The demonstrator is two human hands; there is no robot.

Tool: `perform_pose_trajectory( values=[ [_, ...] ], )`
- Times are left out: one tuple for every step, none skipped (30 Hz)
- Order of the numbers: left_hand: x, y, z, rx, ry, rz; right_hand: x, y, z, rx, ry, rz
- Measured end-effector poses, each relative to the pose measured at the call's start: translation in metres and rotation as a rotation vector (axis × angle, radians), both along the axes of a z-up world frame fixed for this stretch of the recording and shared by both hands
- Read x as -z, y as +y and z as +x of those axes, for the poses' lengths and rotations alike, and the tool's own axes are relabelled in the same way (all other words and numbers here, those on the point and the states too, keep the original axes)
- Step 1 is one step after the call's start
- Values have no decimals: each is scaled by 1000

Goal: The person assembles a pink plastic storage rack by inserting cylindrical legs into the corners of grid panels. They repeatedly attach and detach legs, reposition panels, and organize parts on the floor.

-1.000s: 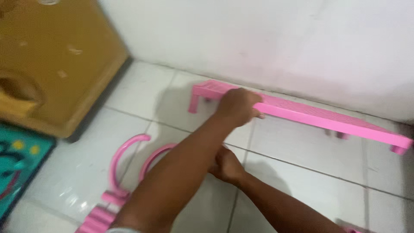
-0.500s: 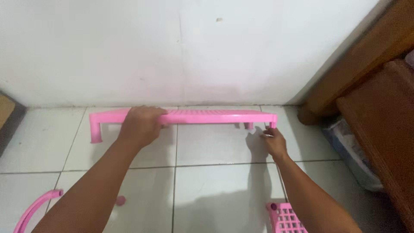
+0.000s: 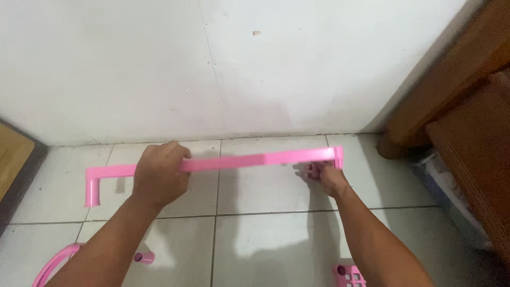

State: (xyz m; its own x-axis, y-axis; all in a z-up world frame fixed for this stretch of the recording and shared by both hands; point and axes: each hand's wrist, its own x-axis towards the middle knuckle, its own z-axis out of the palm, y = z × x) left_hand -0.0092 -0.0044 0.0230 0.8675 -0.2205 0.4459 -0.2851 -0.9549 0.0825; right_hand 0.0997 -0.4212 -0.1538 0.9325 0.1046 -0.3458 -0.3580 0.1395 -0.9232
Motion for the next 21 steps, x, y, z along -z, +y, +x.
perform_pose_trajectory(
  values=[
    [0,-9,1,-12,14,48,-11,4,-2,-35,-94,19],
    [-1,-14,1,-24,28,97,-24,6,-7,-5,-70,47],
    [-3,-17,2,30,-48,55,-37,8,-12,24,-46,74],
    [-4,-21,4,84,-125,13,-51,9,-16,53,-23,101],
    [-6,-22,5,141,-203,-29,-65,9,-19,31,-11,87],
    [-9,-19,4,161,-249,-55,-77,10,-23,8,2,74],
    [-12,-16,4,185,-295,-84,-87,7,-27,-10,14,58],
    [-14,-14,4,208,-341,-114,-96,4,-29,-91,21,78],
    [-17,-11,3,200,-353,-117,-103,1,-31,-173,30,98],
    [-19,-9,2,191,-364,-120,-108,-1,-33,-255,40,117],
    [-22,-7,3,181,-380,-118,-111,-2,-32,-228,-12,133],
    [-24,-8,3,170,-368,-107,-111,-1,-31,-201,-64,149],
    [-25,-9,1,158,-354,-99,-109,0,-33,-176,-113,162],
    [-26,-11,-1,145,-341,-91,-107,1,-35,-87,-132,75],
    [-28,-13,-2,142,-343,-80,-104,6,-34,0,-151,-4],
    [-30,-16,-3,139,-345,-68,-102,10,-34,87,-171,-83],
    [-31,-17,-5,136,-347,-60,-100,15,-36,160,-270,-99],
    [-34,-19,-5,147,-356,-63,-98,21,-37,232,-370,-113],
    [-35,-22,-5,161,-360,-67,-97,23,-39,307,-466,-128],
    [-36,-24,-5,174,-365,-70,-99,23,-40,322,-422,-188],
    [-37,-24,-7,171,-393,-83,-101,24,-42,336,-374,-247]
  ],
)
